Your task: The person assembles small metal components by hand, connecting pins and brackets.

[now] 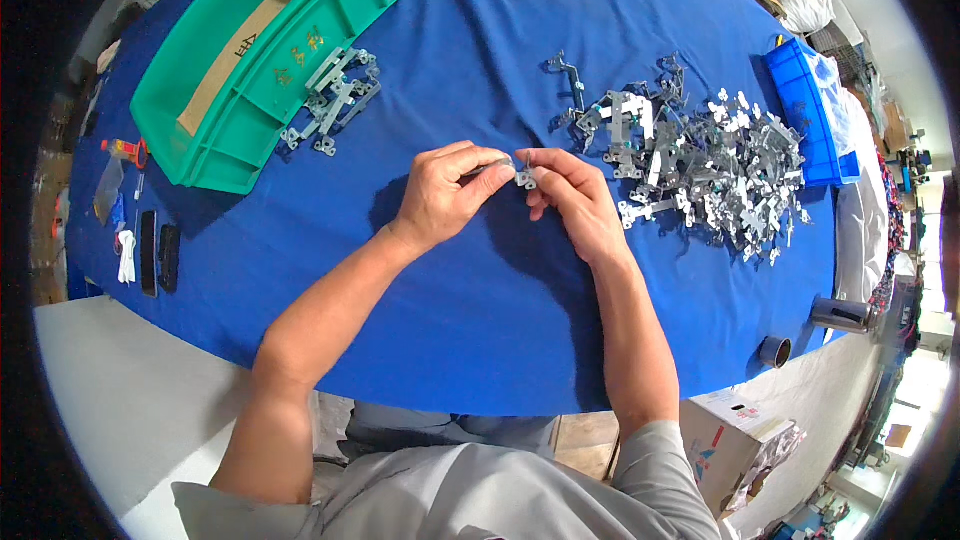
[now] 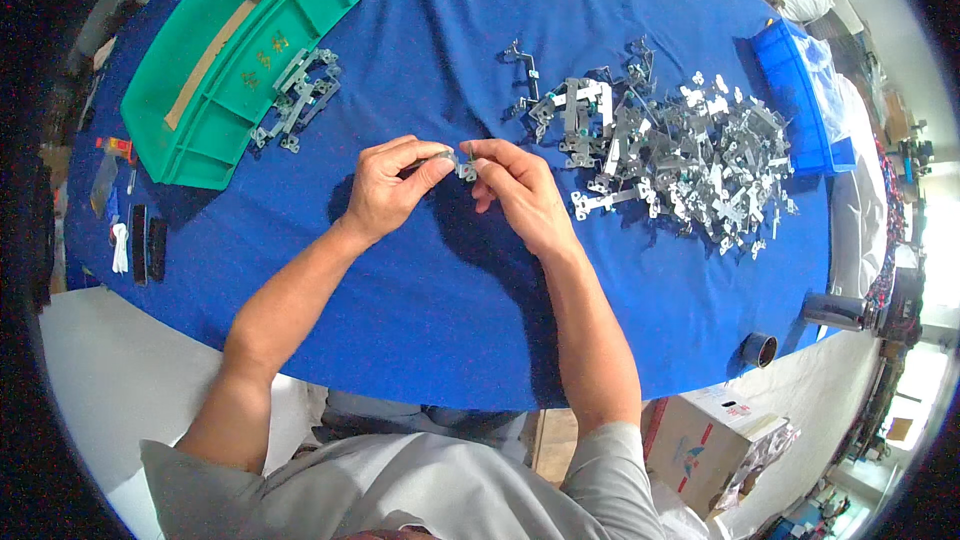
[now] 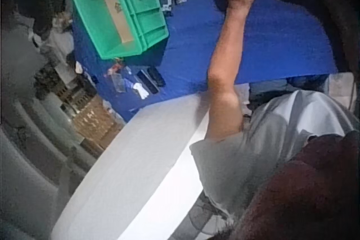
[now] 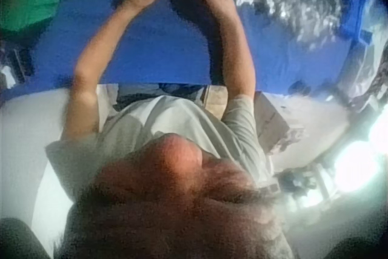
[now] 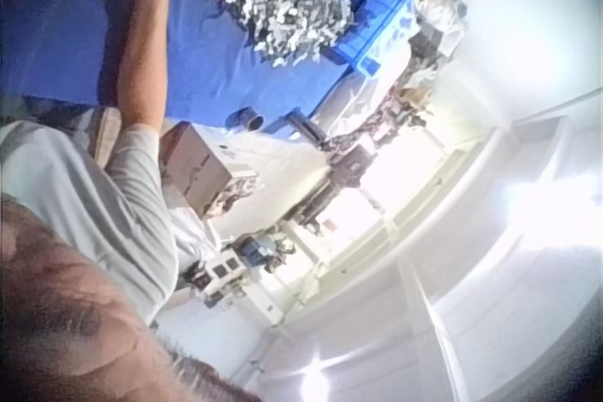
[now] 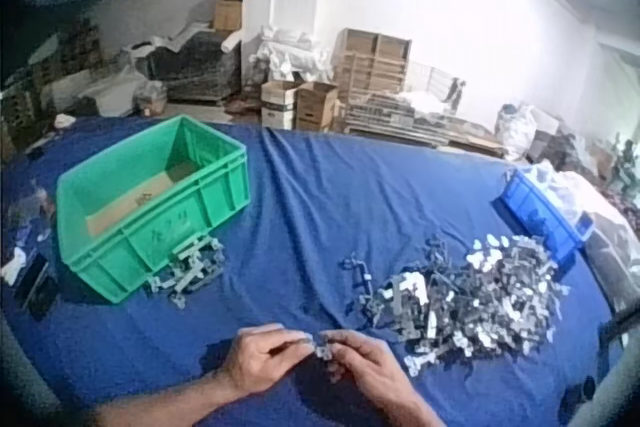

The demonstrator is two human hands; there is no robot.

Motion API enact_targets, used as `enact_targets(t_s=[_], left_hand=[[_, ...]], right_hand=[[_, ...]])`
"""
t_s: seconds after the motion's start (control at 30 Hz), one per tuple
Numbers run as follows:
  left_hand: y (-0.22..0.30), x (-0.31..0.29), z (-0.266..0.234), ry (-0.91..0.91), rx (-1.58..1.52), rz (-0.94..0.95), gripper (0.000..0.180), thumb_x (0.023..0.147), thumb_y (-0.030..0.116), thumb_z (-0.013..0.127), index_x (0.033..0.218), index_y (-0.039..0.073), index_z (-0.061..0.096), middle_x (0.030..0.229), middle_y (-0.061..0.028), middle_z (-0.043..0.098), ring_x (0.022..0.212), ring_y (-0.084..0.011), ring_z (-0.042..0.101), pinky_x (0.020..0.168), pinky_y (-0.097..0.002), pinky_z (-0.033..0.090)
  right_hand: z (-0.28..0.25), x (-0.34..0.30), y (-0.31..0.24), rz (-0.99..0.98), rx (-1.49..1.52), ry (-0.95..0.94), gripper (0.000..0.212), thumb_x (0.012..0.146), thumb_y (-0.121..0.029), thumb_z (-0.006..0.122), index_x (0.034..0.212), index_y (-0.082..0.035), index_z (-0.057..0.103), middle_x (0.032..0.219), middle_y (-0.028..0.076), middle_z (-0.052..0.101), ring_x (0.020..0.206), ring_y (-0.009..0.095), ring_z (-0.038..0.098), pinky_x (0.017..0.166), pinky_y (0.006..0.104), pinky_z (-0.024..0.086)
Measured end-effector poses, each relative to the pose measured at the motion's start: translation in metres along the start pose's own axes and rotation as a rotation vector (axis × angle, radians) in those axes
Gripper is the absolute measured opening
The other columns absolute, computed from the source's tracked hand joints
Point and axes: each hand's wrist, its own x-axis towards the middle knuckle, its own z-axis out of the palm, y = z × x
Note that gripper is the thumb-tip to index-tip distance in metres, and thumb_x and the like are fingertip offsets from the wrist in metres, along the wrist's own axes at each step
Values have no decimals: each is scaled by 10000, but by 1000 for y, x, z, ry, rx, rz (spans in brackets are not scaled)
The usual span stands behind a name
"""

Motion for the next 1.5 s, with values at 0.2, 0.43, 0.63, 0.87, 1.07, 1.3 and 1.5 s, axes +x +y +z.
enact_targets(t_s=[0.2, 0.43, 0.63, 0.87, 1.07, 1.3, 1.5], left_hand=[[3, 1, -2, -130, 20, -18, 160, 863, 135, 754, 945, -2, 742, 717, -91, 646, 608, -157, 583, 561, -314, 445], [2, -1, -7, -51, 128, 227, 169, 844, 106, 768, 971, 1, 734, 723, -80, 640, 609, -157, 575, 556, -301, 444], [0, -3, -10, 58, 26, 44, 163, 873, 112, 754, 975, -12, 727, 751, -82, 663, 637, -146, 594, 567, -287, 450], [2, -2, -9, 31, 11, 61, 166, 869, 111, 753, 974, -14, 724, 748, -94, 663, 623, -164, 598, 564, -291, 454], [-2, -2, -7, -14, 36, 96, 162, 860, 127, 763, 965, 9, 730, 717, -86, 641, 596, -179, 583, 541, -316, 445], [5, 0, -7, -80, 102, 120, 137, 834, 134, 769, 897, 23, 718, 697, -87, 625, 610, -233, 588, 549, -354, 459], [6, 0, -7, -99, 115, 136, 138, 823, 128, 777, 896, 26, 721, 703, -89, 632, 608, -240, 587, 553, -353, 465]], right_hand=[[0, -2, 4, -68, -37, 49, 165, 1020, -157, 564, 1070, -20, 644, 911, 30, 649, 728, 72, 570, 626, 237, 479], [0, 1, 4, -52, 150, 206, 128, 1022, -168, 574, 1025, -45, 608, 848, 8, 654, 597, 37, 490, 509, 200, 392], [6, -5, -3, 26, -62, 125, 149, 1002, -182, 610, 1035, -44, 655, 823, -11, 657, 608, 21, 487, 500, 192, 374], [7, -5, 1, -17, -195, 89, 142, 997, -128, 607, 1064, -14, 659, 796, -14, 639, 678, 48, 550, 567, 220, 441], [7, -4, -2, -20, -110, 75, 195, 1007, -119, 578, 1147, 1, 639, 828, 0, 620, 699, 64, 560, 607, 231, 473], [2, -2, 2, -67, -63, 17, 222, 1011, -160, 593, 1162, -2, 634, 877, 13, 616, 752, 85, 575, 657, 248, 502], [1, 1, 4, -139, 201, 189, 149, 1014, -170, 594, 1053, -32, 636, 863, 6, 619, 707, 64, 541, 606, 229, 467]])
